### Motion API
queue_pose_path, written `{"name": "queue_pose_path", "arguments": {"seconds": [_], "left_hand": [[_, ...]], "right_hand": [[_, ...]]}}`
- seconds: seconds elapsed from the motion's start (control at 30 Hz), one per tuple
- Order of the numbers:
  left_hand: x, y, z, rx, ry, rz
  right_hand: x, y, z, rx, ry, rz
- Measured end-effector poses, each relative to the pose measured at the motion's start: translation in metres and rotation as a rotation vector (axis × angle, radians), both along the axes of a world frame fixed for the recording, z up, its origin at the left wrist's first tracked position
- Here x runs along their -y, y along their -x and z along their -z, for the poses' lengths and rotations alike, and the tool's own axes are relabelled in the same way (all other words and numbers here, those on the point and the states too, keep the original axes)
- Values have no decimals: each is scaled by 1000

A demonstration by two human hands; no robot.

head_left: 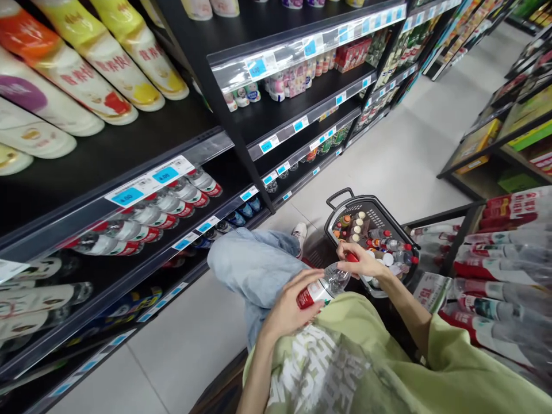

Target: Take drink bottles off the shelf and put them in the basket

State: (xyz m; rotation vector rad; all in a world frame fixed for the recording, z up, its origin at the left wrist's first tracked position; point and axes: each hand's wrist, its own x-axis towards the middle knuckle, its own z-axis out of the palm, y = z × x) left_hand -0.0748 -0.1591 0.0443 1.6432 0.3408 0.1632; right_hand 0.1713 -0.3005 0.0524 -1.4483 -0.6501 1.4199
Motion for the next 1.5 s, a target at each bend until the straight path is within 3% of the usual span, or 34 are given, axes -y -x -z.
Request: {"name": "queue_pose_path", "arguments": {"seconds": [0.13, 0.2, 0.27, 0.33, 0.43, 0.53, 0.6, 0.8, 0.97, 1.2, 1.5], "left_hand": [[-1, 2, 26, -17, 283, -289], [-1, 3, 36, 6, 335, -407], [0, 3, 39, 12, 346, -441], [0, 2, 38, 7, 340, -441], [1, 1, 37, 3, 332, -445], [1, 2, 37, 3, 330, -443], [2, 2, 38, 6, 330, -444], [1, 2, 40, -10, 334, -447], [-2, -6, 38, -33, 308, -471], [-3, -18, 34, -78, 256, -545], [-4, -26, 33, -154, 220, -567]], "right_hand": [[29, -19, -2, 57, 63, 214], [49, -39, -4, 119, 90, 384], [69, -63, -7, 245, 118, 505], [87, -87, -9, 417, 178, 515], [106, -118, -1, 732, 327, 389], [118, -144, 26, 1086, 478, 294], [128, -162, 47, 1209, 557, 288], [158, -222, 96, 1246, 618, 471], [147, -254, 128, 1249, 625, 360], [125, -263, 187, 1162, 749, 235], [106, -237, 259, 1060, 883, 322]]}}
